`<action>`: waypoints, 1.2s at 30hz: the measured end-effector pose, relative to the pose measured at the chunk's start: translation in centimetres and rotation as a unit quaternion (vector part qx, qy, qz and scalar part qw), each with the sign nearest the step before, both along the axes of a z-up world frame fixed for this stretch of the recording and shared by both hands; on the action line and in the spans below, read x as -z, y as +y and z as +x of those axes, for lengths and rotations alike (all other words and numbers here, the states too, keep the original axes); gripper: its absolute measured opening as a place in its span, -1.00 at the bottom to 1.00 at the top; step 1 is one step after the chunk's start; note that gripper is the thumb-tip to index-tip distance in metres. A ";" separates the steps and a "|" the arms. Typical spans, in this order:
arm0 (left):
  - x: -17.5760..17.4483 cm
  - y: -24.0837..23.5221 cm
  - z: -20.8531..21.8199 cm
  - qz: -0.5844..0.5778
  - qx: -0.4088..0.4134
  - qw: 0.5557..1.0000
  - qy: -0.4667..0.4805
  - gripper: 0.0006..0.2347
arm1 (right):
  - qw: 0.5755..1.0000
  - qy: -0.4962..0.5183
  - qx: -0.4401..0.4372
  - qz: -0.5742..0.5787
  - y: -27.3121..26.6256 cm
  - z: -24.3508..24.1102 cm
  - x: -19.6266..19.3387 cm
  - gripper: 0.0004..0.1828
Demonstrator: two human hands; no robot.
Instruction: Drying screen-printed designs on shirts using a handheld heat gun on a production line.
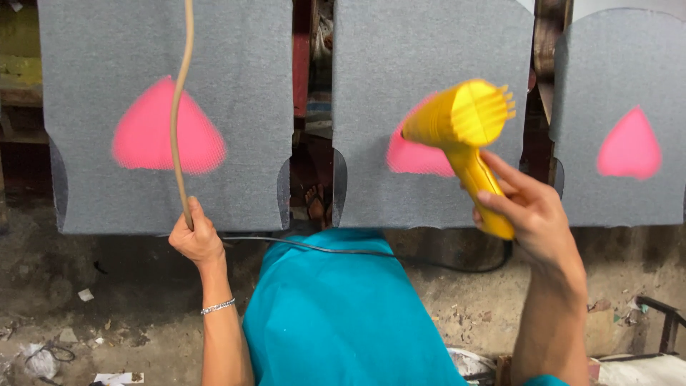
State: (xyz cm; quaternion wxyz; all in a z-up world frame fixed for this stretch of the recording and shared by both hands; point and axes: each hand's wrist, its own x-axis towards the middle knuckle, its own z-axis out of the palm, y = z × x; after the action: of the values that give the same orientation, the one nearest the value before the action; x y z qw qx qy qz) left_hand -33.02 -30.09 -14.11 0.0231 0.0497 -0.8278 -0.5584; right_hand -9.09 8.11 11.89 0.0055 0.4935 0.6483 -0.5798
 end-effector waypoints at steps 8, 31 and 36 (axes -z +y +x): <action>-0.2 0.3 0.0 -0.024 0.013 1.000 0.001 -0.42 | 0.999 0.048 0.023 -0.001 0.7 0.9 -0.3 -0.21; -1.0 -0.1 0.1 -0.023 0.022 0.999 -0.008 -0.40 | 0.995 0.089 0.036 0.008 2.1 -1.4 1.8 -0.15; -0.8 0.2 -0.2 -0.002 0.016 1.000 -0.010 -0.41 | 0.998 0.061 0.033 0.003 2.8 -0.2 -0.2 -0.18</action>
State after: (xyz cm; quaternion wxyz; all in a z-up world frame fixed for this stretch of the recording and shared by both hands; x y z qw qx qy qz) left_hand -33.21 -29.86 -13.33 0.0053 0.0419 -0.8295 -0.5569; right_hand -9.27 10.95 12.11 -0.0548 0.4788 0.6326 -0.6063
